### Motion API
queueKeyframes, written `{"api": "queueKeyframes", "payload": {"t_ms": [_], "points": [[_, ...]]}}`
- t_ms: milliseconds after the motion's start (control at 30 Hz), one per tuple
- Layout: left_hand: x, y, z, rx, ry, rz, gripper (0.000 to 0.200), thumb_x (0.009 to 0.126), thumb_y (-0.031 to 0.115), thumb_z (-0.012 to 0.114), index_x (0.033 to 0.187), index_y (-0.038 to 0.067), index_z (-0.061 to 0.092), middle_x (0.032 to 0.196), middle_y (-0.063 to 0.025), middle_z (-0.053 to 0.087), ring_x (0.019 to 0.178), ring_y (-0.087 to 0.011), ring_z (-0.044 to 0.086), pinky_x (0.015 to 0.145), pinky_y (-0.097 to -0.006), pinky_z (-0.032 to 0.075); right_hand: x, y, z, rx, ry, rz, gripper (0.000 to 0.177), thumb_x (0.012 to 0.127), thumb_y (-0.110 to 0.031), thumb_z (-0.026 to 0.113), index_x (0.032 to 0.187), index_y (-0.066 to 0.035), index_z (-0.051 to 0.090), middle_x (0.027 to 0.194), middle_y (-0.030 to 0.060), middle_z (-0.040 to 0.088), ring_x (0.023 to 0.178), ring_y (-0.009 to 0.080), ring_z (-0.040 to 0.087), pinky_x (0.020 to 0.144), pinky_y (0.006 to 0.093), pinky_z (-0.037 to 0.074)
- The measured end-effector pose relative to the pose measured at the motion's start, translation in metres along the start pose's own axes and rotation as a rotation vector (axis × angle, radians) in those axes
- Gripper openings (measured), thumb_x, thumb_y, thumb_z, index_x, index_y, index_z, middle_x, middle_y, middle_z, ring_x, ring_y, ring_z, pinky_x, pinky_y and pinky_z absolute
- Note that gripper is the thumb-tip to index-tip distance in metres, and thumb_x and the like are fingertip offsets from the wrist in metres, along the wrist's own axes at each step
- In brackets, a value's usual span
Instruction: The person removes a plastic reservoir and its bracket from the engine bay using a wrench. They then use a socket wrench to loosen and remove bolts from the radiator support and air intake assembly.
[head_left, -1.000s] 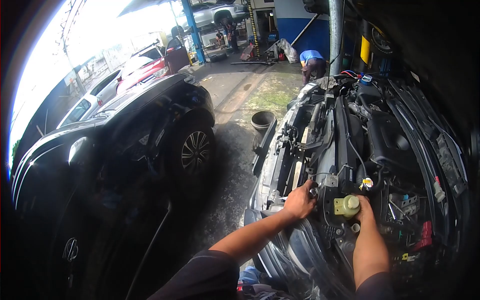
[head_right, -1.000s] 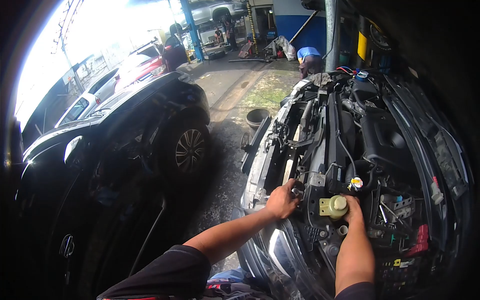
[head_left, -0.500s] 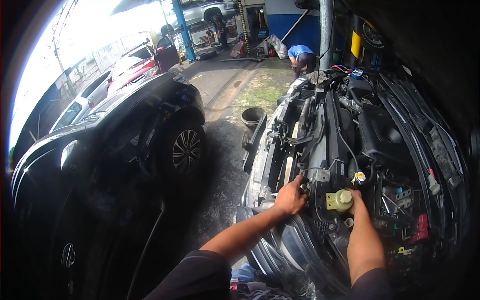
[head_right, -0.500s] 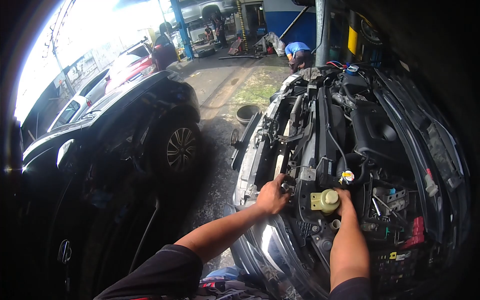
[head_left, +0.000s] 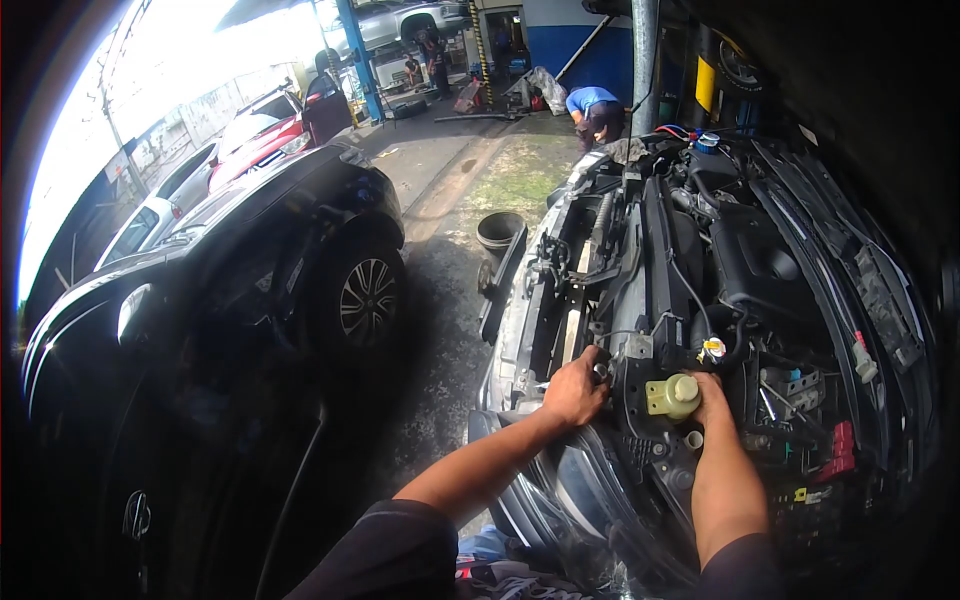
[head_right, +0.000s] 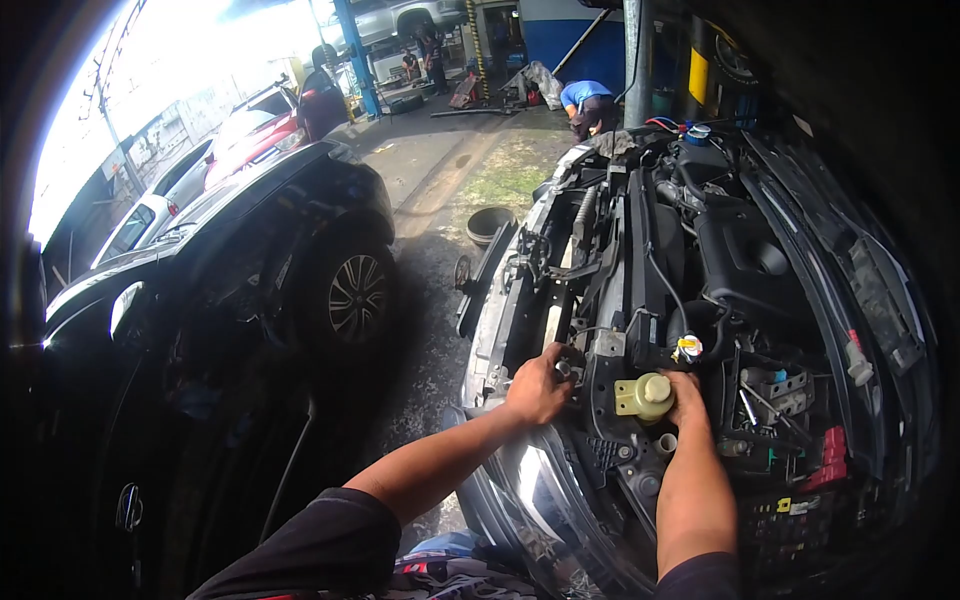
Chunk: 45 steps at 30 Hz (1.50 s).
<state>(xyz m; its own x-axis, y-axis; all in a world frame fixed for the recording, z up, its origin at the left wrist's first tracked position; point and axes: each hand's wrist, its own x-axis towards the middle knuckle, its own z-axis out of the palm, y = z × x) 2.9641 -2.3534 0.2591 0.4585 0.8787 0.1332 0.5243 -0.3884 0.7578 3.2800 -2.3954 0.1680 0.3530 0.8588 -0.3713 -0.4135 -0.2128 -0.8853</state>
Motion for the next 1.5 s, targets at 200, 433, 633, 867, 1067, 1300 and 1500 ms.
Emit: {"api": "queueKeyframes", "payload": {"t_ms": [200, 433, 633, 867, 1067, 1300, 1500], "points": [[0.001, -0.002, 0.001, -0.041, -0.016, -0.019, 0.046, 0.089, 0.018, 0.068, 0.129, 0.006, 0.051, 0.106, -0.0267, 0.069, 0.105, -0.0467, 0.065, 0.092, -0.0516, 0.051, 0.011, 0.01, -0.006, 0.068, 0.07, 0.057, 0.025, 0.088, -0.018, 0.073, 0.108, -0.003, 0.066, 0.098, 0.0116, 0.07, 0.085, 0.0273, 0.071, 0.078, 0.0456, 0.058], [0.001, -0.008, 0.007, -0.04, 0.052, 0.004, 0.042, 0.086, 0.014, 0.069, 0.126, 0.008, 0.057, 0.099, -0.0246, 0.071, 0.1, -0.0439, 0.067, 0.089, -0.0505, 0.052, 0.017, 0.016, -0.01, 0.113, 0.105, 0.083, 0.022, 0.088, -0.017, 0.071, 0.105, -0.003, 0.068, 0.095, 0.0117, 0.071, 0.084, 0.0279, 0.072, 0.077, 0.0454, 0.059], [0.0, -0.002, 0.003, -0.035, 0.043, -0.018, 0.041, 0.086, 0.015, 0.068, 0.126, 0.009, 0.057, 0.101, -0.0251, 0.071, 0.101, -0.0442, 0.067, 0.09, -0.0506, 0.052, -0.004, -0.002, 0.002, 0.008, 0.003, 0.039, 0.028, 0.089, -0.019, 0.071, 0.11, -0.001, 0.066, 0.102, 0.0138, 0.071, 0.09, 0.0304, 0.072, 0.081, 0.0479, 0.06], [0.001, -0.003, 0.004, -0.044, 0.053, -0.023, 0.04, 0.088, 0.016, 0.069, 0.126, 0.011, 0.058, 0.099, -0.024, 0.071, 0.1, -0.0434, 0.068, 0.09, -0.0499, 0.052, -0.007, -0.003, 0.006, 0.029, 0.065, 0.046, 0.034, 0.086, -0.02, 0.074, 0.114, -0.002, 0.065, 0.105, 0.0147, 0.071, 0.091, 0.0302, 0.072, 0.082, 0.0485, 0.06], [-0.001, 0.0, 0.0, -0.043, 0.017, -0.011, 0.043, 0.089, 0.019, 0.068, 0.128, 0.008, 0.054, 0.102, -0.0264, 0.07, 0.102, -0.0457, 0.066, 0.091, -0.0514, 0.052, -0.006, 0.003, 0.006, 0.053, 0.148, 0.015, 0.033, 0.086, -0.018, 0.074, 0.114, -0.003, 0.065, 0.102, 0.0137, 0.071, 0.09, 0.0293, 0.072, 0.081, 0.0477, 0.06], [-0.001, 0.0, 0.0, -0.031, -0.002, -0.021, 0.046, 0.089, 0.019, 0.068, 0.13, 0.007, 0.051, 0.105, -0.0269, 0.07, 0.104, -0.0464, 0.066, 0.091, -0.0513, 0.051, -0.012, -0.003, 0.008, 0.023, 0.05, -0.01, 0.031, 0.086, -0.019, 0.075, 0.111, -0.004, 0.066, 0.099, 0.0119, 0.07, 0.087, 0.028, 0.071, 0.078, 0.0453, 0.059], [-0.001, -0.001, 0.003, -0.057, 0.043, -0.021, 0.04, 0.088, 0.016, 0.069, 0.126, 0.01, 0.058, 0.102, -0.0244, 0.071, 0.102, -0.0439, 0.067, 0.091, -0.0501, 0.052, 0.011, 0.011, -0.009, 0.04, 0.045, 0.033, 0.028, 0.087, -0.019, 0.073, 0.109, -0.004, 0.066, 0.097, 0.0115, 0.07, 0.086, 0.0275, 0.071, 0.078, 0.0449, 0.058]]}}
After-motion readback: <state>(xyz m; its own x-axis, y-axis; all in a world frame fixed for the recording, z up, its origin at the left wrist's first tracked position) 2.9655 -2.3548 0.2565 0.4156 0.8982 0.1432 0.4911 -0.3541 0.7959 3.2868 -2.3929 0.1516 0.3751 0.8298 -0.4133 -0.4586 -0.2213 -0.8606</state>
